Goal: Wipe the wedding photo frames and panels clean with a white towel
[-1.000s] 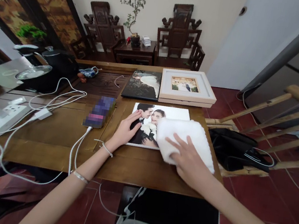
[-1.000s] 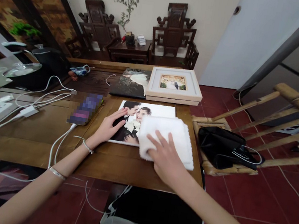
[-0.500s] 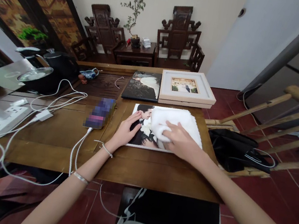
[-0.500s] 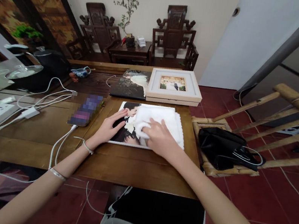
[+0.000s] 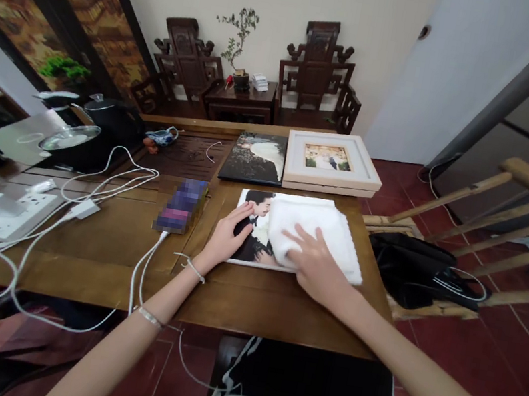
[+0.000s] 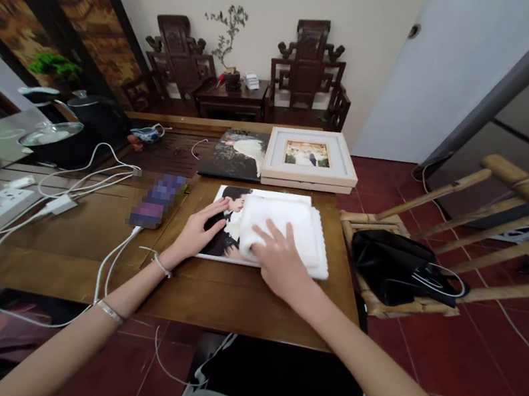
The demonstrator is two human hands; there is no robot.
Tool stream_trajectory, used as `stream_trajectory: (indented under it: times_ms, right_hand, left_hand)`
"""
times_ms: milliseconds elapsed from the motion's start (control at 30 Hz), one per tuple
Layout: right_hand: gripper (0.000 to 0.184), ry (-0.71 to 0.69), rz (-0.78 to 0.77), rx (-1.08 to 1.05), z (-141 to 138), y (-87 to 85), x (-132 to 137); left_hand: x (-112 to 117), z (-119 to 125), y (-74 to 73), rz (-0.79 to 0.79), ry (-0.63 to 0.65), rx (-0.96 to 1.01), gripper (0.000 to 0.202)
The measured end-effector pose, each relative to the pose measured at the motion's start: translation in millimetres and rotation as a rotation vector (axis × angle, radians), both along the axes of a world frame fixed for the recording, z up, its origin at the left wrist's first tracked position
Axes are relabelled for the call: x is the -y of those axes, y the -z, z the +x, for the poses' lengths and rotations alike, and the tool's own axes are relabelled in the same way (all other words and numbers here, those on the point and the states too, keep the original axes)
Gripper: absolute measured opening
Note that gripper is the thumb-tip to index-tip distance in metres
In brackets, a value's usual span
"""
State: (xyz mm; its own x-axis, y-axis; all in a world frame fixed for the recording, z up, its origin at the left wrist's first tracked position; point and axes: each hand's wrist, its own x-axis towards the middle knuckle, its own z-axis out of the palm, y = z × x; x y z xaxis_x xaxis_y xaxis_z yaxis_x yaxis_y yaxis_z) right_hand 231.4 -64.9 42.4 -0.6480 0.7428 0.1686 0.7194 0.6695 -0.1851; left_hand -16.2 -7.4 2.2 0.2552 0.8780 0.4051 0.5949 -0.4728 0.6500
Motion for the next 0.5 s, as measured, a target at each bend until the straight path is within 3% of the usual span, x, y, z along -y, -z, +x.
stream_trajectory:
  times_ms: [133,233,367,500]
  right_hand:
    - [0.045,-0.069,-0.014,0.009,5,2.6,52]
    - [0.044,-0.103,-0.043,0.015,9,-0.2,65]
    - [0.048,-0.111,-0.095,-0.002,11,-9.5,46]
    - [0.046,-0.064,-0.112,-0.043,9,-14.0,2]
  left_hand:
    - [0,1,-0.4,-0.004,0.001,0.013,0.04]
    - [0,0,-0.9,-0.005,0.003,0.019,0.041]
    - [-1,-1,-1.2,-0.01,0.005,0.016,0.041]
    - [-2,-3,-0.7,-0.014,0.009,0.018,0.042]
